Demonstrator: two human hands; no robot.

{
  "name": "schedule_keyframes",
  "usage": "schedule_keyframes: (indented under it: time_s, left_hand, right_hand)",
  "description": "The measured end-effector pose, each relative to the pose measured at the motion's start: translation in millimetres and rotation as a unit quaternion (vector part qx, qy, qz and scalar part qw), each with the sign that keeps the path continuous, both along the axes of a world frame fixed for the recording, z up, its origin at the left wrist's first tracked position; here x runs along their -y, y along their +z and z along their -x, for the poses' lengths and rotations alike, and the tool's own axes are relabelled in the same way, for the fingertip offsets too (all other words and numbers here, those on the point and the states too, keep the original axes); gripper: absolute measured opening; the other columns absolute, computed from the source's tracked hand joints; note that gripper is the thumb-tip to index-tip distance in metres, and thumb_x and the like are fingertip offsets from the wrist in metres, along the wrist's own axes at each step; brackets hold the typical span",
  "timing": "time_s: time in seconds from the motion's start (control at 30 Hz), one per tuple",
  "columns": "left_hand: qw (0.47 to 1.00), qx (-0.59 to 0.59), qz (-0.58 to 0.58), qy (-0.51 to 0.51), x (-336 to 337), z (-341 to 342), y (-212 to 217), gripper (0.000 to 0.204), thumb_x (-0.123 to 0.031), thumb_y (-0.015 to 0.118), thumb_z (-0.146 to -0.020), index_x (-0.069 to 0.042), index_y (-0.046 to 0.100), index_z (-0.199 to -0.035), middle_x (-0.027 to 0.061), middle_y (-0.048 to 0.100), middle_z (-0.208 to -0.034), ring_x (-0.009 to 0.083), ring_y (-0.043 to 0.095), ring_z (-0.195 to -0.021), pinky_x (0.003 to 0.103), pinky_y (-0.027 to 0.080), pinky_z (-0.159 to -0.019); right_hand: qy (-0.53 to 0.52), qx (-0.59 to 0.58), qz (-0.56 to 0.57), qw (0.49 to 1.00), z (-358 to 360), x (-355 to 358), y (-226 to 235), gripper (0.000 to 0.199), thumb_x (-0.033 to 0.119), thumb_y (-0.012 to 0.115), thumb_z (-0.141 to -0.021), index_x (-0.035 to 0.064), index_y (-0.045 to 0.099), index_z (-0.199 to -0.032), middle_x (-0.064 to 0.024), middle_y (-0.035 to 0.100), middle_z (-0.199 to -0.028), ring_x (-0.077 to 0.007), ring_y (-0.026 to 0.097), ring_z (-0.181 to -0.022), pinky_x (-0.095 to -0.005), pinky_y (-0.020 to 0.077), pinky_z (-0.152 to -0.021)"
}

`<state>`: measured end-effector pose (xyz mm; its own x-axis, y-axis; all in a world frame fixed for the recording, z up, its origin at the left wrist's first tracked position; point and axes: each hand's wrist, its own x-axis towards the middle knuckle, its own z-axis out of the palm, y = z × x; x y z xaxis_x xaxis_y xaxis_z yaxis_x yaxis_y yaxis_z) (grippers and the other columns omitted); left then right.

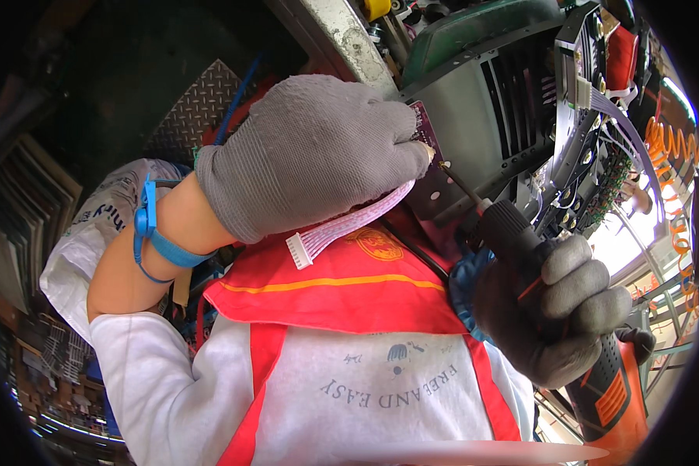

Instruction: Assembling electronic components and wiring into the housing of a welding machine using a power drill.

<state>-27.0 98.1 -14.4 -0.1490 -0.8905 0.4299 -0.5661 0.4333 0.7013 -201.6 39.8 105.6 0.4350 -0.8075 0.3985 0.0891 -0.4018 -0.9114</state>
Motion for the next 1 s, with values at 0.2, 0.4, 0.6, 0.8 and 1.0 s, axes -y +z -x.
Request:
schedule_keyframes:
  time_s: [0.2, 0.4, 0.6, 0.8, 1.0]
  left_hand:
    - [1.000, 0.003, 0.011, 0.007, 0.8, -0.2, 2.7, 0.023, -0.015, 0.063, -0.076, -0.017, 0.069, -0.098, 0.0029, 0.052, -0.067, 0.0213, 0.057, -0.061, 0.033, 0.044, -0.049]
    - [1.000, 0.024, 0.013, 0.012, 0.0, -0.4, 3.7, 0.021, -0.017, 0.063, -0.077, -0.020, 0.070, -0.096, 0.0026, 0.053, -0.067, 0.0215, 0.057, -0.061, 0.033, 0.044, -0.049]
    - [0.999, 0.029, 0.022, 0.022, 0.3, 1.2, 4.8, 0.020, -0.018, 0.063, -0.077, -0.022, 0.070, -0.095, 0.0022, 0.052, -0.067, 0.0213, 0.057, -0.059, 0.032, 0.043, -0.049]
    - [0.999, 0.024, 0.022, 0.023, 0.8, 2.0, 5.6, 0.017, -0.019, 0.065, -0.077, -0.022, 0.071, -0.092, 0.0026, 0.049, -0.063, 0.0210, 0.055, -0.056, 0.032, 0.042, -0.047]
    - [0.999, 0.028, 0.010, 0.024, -0.8, 3.1, 4.0, 0.018, -0.018, 0.065, -0.078, -0.022, 0.072, -0.094, 0.0031, 0.049, -0.063, 0.0219, 0.054, -0.055, 0.032, 0.041, -0.046]
  right_hand:
    - [0.025, -0.016, -0.013, 0.999, 6.1, 3.8, 0.9, 0.025, 0.022, 0.057, -0.086, 0.0147, 0.036, -0.074, 0.0019, 0.035, -0.059, -0.0117, 0.031, -0.056, -0.0272, 0.0325, -0.060]
    - [0.039, -0.018, -0.006, 0.999, 5.9, 7.4, 2.8, 0.025, 0.020, 0.058, -0.085, 0.0140, 0.037, -0.074, 0.0020, 0.035, -0.058, -0.0111, 0.030, -0.054, -0.0273, 0.0323, -0.060]
    - [0.057, -0.018, -0.010, 0.998, 2.8, 8.6, 3.5, 0.023, 0.018, 0.055, -0.085, 0.0135, 0.037, -0.072, 0.0023, 0.033, -0.059, -0.0097, 0.029, -0.051, -0.0279, 0.0320, -0.057]
    - [0.066, -0.038, 0.033, 0.997, 2.2, 8.9, 3.1, 0.025, 0.016, 0.053, -0.086, 0.0136, 0.034, -0.069, 0.0034, 0.031, -0.059, -0.0088, 0.031, -0.050, -0.0289, 0.0324, -0.056]
    - [0.060, -0.035, 0.022, 0.997, 4.5, 6.8, 3.3, 0.027, 0.019, 0.053, -0.087, 0.0145, 0.034, -0.069, 0.0036, 0.032, -0.059, -0.0088, 0.031, -0.051, -0.0290, 0.0325, -0.057]
